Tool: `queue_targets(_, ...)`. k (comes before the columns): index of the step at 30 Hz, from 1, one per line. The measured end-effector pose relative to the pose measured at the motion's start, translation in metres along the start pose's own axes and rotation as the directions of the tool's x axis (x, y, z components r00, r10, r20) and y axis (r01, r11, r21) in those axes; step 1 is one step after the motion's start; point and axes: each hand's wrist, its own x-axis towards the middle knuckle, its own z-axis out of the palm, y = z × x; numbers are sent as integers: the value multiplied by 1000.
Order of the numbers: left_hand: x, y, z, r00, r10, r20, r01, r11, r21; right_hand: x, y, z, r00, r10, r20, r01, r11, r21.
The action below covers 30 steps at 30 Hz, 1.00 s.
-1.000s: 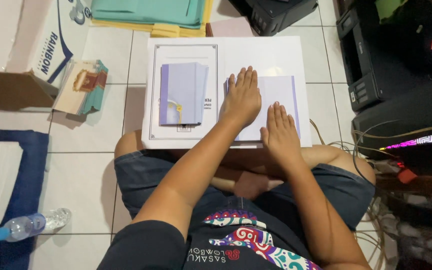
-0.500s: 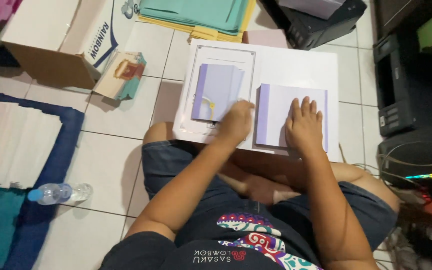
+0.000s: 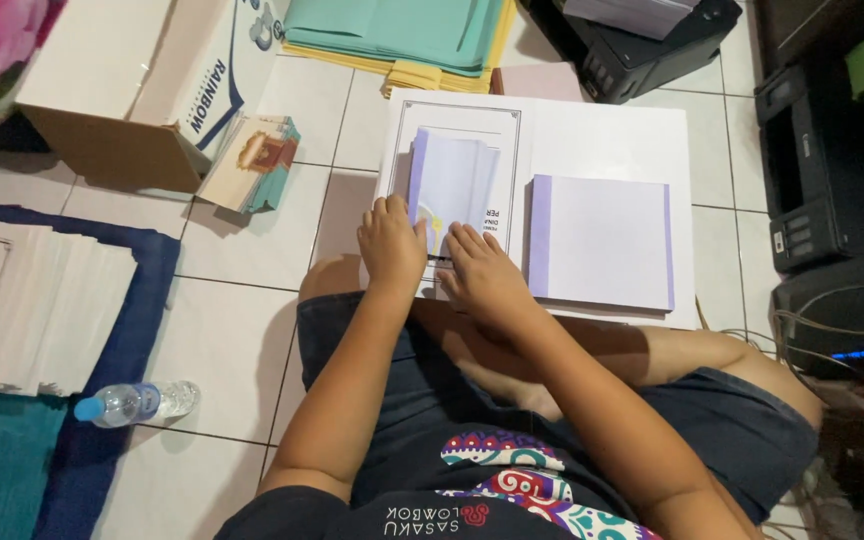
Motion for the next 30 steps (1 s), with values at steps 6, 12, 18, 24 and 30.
queue_targets(6,-10,44,-65,952,85,294,163,672,-722,-26,-10,-55,963,271,14,-167,550,818)
queue_targets(12,-40,97,-66,922,347,170,16,405,-914,-78,76,-55,833,534,-145,-46,328,944)
queue_targets(18,-41,111,-12,900,400,174,50,300,-953,-142,135,-107,632,719,-289,-168,491,855)
queue_targets(24,-31,100,6,772,620,-138,-583,606,-542,-134,190,-59,647,708,-284,-341,602,722)
queue_targets(30,-36,84,47,724,689,-33,-610,618,-495,-130,181,-53,637,743,-204,-534,617,578)
